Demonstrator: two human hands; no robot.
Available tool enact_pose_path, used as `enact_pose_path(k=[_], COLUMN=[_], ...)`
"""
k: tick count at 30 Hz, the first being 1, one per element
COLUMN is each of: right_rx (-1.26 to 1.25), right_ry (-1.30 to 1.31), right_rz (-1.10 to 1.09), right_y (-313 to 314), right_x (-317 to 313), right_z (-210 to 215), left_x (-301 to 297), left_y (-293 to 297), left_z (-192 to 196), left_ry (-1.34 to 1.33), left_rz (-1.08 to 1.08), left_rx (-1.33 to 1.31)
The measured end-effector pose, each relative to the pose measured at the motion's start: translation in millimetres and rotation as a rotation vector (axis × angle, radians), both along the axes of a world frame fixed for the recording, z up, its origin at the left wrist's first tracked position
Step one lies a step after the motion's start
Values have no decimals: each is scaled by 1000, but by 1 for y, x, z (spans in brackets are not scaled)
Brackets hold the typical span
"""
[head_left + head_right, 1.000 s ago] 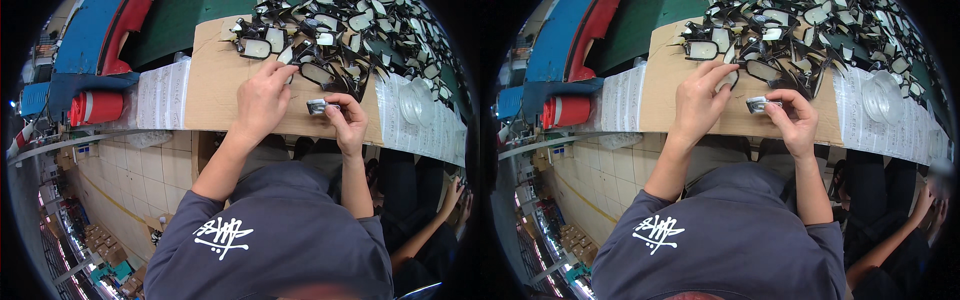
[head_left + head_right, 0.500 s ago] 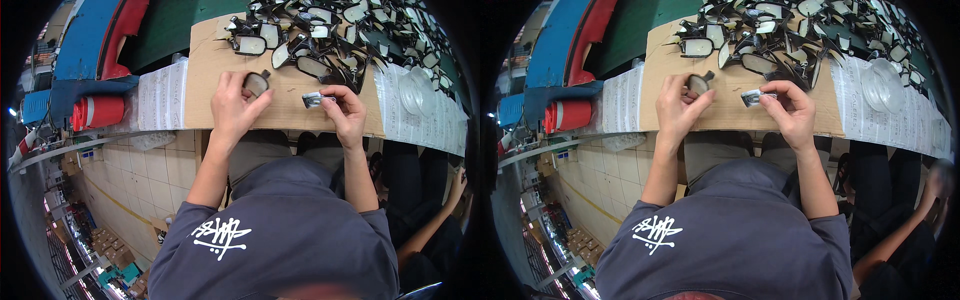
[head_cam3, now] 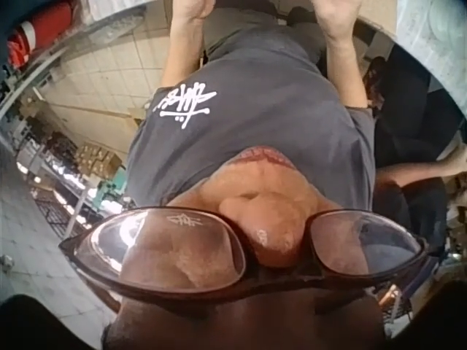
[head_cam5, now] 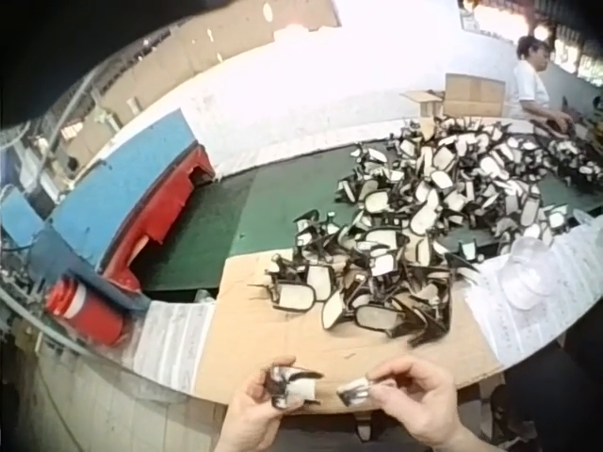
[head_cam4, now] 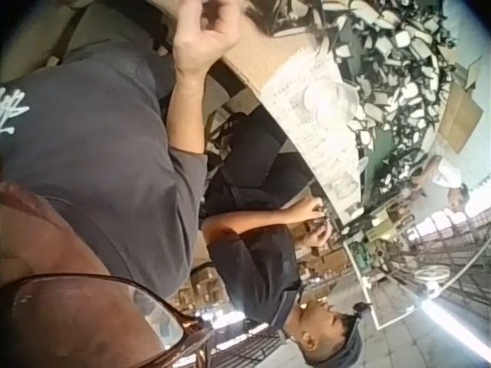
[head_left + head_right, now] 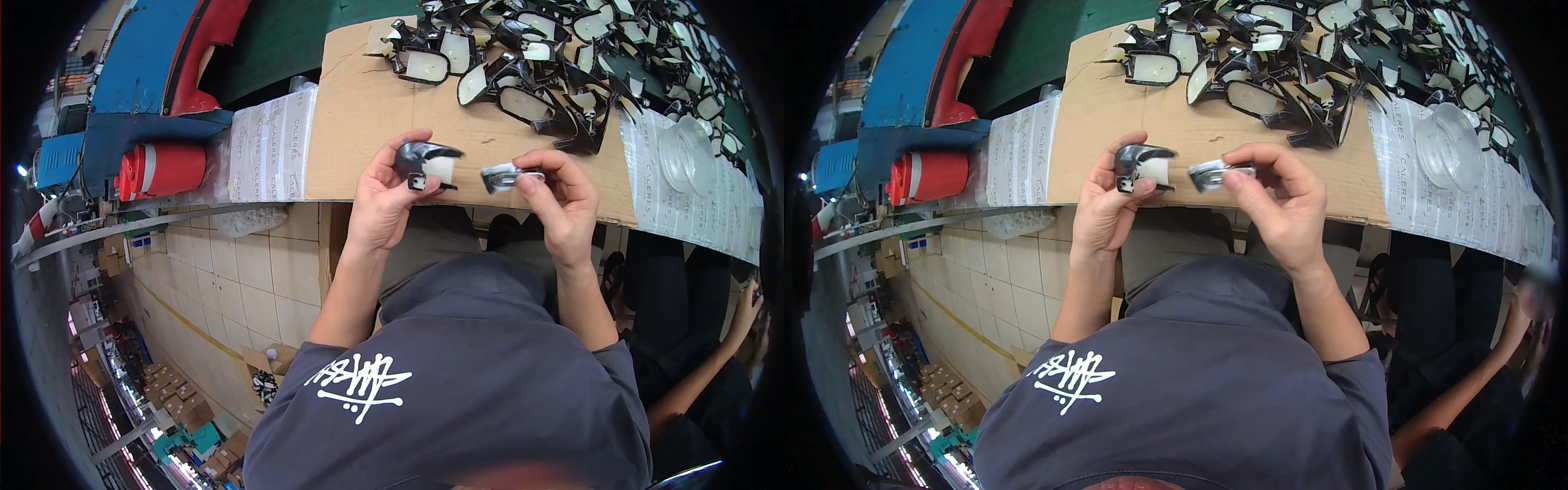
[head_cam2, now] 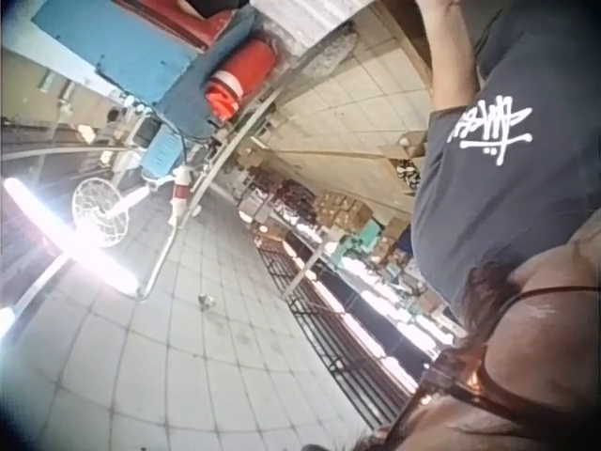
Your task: Assembling small black plastic shoe components by snapping pieces together by hand at a workbench.
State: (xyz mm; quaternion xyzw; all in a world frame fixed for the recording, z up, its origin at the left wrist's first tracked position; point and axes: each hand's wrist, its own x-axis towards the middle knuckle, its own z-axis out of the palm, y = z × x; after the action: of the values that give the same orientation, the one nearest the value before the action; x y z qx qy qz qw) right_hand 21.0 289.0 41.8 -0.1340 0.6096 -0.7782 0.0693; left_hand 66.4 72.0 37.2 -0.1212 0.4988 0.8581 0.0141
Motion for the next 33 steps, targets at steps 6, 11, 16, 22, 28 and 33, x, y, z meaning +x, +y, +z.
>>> enact_pose_path(k=[6,11,16,22,28,33], right_rx=[48,284,411,451,314,229], right_ry=[19,234,434,668,488,377], right_rz=[-30,-155,-183,-249,-134,-39], right_y=[-13,-13,-10,-17,-21,-13], right_x=[8,5,4,9,16,23], right_z=[6,8,25,25,22,33], left_x=[3,7,8,9,12,8], left_y=[15,17,17,27,27,21], left_z=[4,4,-8,-1,-7,-10], left_ry=[73,32,167,183,197,151], left_rz=[-55,-111,-45,27,89,143], left_rx=[-174,-16,-57,-146,-66,-40])
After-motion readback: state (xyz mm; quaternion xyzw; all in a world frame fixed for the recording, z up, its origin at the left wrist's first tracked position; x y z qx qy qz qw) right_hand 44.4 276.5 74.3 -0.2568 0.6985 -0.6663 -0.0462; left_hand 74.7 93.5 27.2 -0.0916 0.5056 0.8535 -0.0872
